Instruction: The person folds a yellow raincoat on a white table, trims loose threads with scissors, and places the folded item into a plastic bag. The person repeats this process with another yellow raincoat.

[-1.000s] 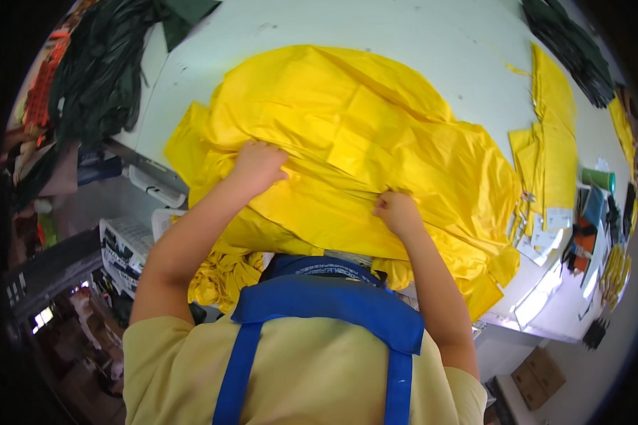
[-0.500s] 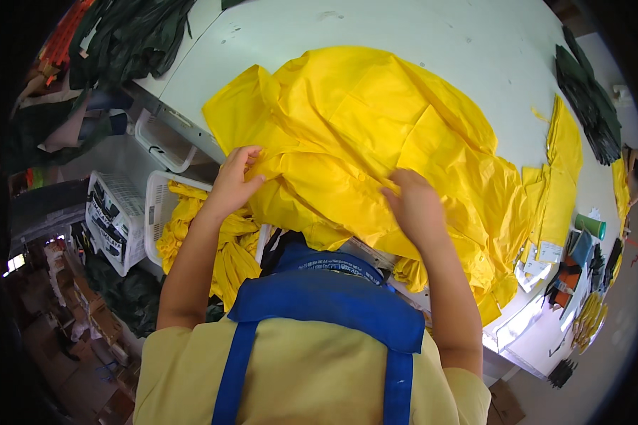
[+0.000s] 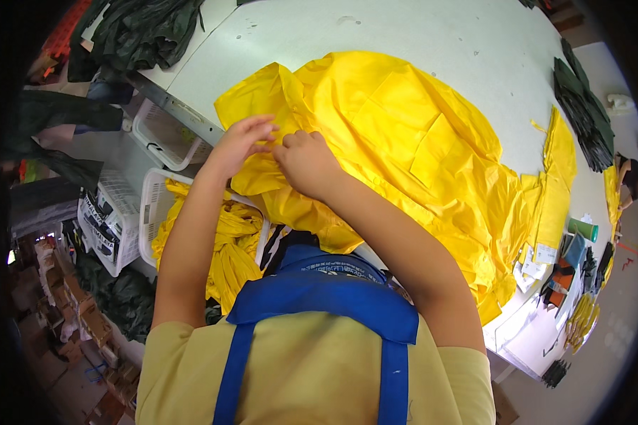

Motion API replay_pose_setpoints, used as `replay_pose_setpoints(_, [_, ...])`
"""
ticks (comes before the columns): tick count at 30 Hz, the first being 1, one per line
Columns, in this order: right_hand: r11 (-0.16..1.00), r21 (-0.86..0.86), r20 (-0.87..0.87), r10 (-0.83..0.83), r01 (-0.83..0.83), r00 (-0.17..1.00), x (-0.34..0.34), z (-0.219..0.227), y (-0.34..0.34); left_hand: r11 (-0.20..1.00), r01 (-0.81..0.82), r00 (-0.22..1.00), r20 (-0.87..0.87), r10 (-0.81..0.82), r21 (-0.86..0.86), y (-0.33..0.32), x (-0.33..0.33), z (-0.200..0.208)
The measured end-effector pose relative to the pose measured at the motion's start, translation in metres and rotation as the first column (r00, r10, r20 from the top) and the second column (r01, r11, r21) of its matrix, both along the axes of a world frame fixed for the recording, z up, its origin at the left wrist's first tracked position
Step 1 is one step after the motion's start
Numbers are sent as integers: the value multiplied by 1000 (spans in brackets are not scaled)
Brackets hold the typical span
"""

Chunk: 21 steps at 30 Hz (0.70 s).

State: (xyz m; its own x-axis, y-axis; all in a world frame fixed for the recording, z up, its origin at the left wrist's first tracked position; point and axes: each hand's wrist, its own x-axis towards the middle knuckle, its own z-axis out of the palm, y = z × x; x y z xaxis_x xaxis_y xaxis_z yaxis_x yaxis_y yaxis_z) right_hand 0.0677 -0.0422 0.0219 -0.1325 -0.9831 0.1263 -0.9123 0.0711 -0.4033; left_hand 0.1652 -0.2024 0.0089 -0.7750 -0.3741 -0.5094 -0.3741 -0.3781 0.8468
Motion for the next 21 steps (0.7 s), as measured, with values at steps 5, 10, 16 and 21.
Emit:
replay_pose_setpoints(5, [982,-174,259,117,-73,959,15,22,18,910,-72,987,-103,125,409,-8,-51,-32])
replay_pose_setpoints(10, [920,-309,322,-137,240,937,2,48,35,940,-77,930,-317,188,332,13,-46,18])
replay_pose_setpoints(16, [788,-438,348,-295,433,890,-5,65,32,975,-56,890,-453,-48,-214,44,-19,60])
replay_pose_setpoints(21, [774,-430,385,-308,464,870,-7,68,36,943,-39,871,-473,-130,-331,51,-14,75])
